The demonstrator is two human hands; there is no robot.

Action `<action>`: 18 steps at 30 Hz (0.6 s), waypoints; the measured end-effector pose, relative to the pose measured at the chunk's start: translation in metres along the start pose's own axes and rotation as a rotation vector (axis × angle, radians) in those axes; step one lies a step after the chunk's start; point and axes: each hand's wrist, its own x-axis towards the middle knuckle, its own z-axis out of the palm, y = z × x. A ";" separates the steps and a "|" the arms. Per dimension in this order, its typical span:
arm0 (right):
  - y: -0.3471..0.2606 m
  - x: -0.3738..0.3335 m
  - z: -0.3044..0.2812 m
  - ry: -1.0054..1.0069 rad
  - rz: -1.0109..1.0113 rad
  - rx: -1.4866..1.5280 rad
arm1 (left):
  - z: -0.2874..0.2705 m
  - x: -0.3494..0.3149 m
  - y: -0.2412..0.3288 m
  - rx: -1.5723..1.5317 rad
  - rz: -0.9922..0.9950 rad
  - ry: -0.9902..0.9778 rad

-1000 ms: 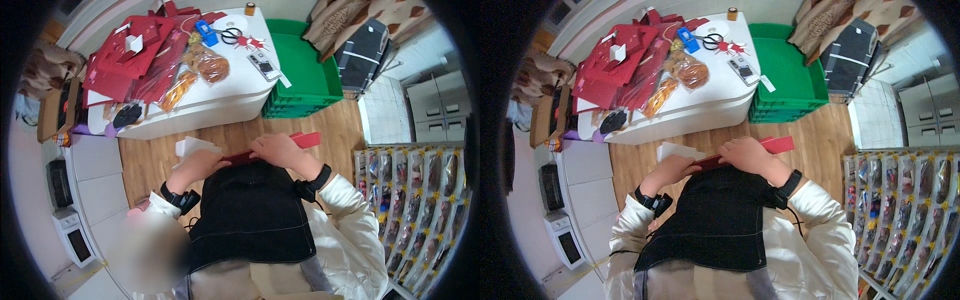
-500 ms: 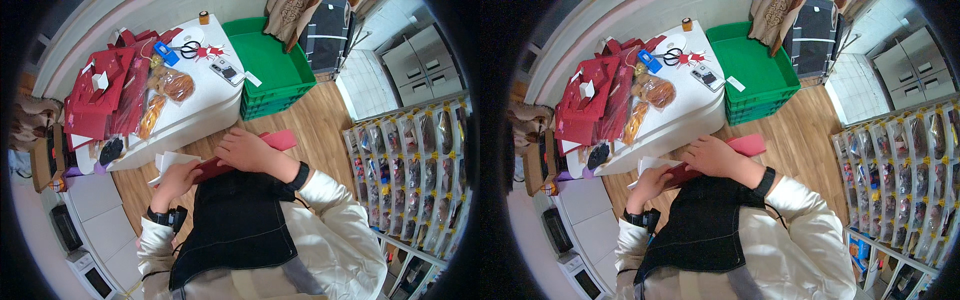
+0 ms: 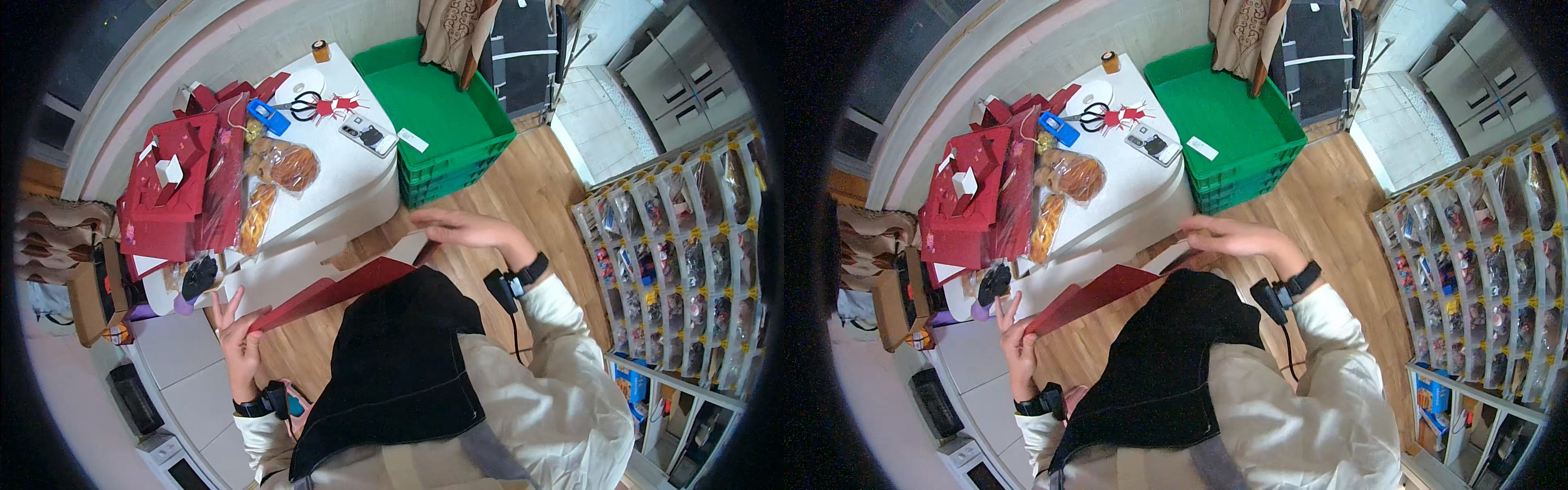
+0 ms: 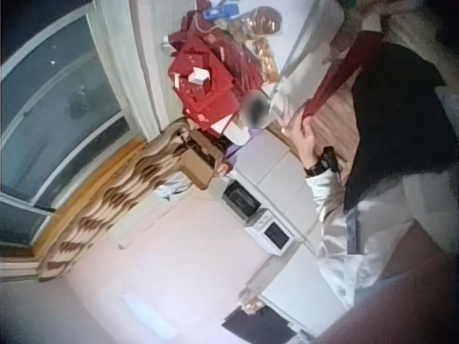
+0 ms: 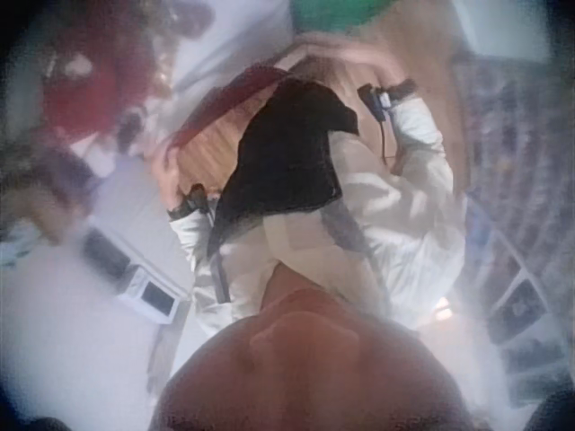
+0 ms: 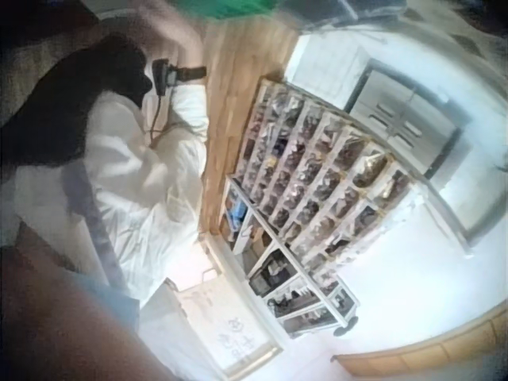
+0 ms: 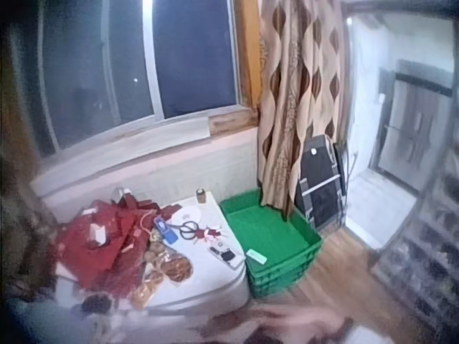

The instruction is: The person assembles red paper gift boxes by punching out pre-cut shapes and folding the flat sheets into 3D structures. They handle multiple sheets, fold flaps, and stack the finished boxes on the table.

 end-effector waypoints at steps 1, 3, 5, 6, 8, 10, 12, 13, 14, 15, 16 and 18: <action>0.012 0.009 0.001 -0.093 0.033 0.094 | -0.005 0.002 0.005 0.047 0.036 0.000; 0.025 0.023 0.005 -0.277 0.071 0.216 | -0.011 -0.004 0.005 0.136 0.088 0.031; 0.024 0.032 0.009 -0.459 0.099 0.437 | -0.011 -0.017 -0.006 0.220 0.118 0.094; 0.023 0.035 0.012 -0.496 0.044 0.453 | -0.012 -0.023 -0.008 0.249 0.137 0.115; 0.020 0.040 0.019 -0.568 -0.067 0.487 | -0.013 -0.033 -0.012 0.308 0.176 0.155; 0.018 0.043 0.021 -0.683 0.036 0.528 | -0.012 -0.043 -0.013 0.370 0.213 0.144; 0.037 0.062 0.026 -0.850 0.084 0.470 | -0.012 -0.052 -0.012 0.421 0.259 0.103; 0.052 0.073 0.030 -0.922 0.039 0.327 | -0.011 -0.057 -0.010 0.436 0.289 0.064; 0.069 0.083 0.033 -0.952 0.135 0.323 | -0.009 -0.061 -0.012 0.441 0.322 0.028; 0.087 0.093 0.036 -0.984 0.225 0.318 | -0.008 -0.060 -0.011 0.436 0.347 -0.011; 0.090 0.099 0.038 -0.997 0.298 0.310 | -0.007 -0.063 -0.011 0.445 0.335 -0.009; 0.087 0.106 0.044 -1.039 0.362 0.221 | -0.007 -0.071 -0.013 0.465 0.312 -0.003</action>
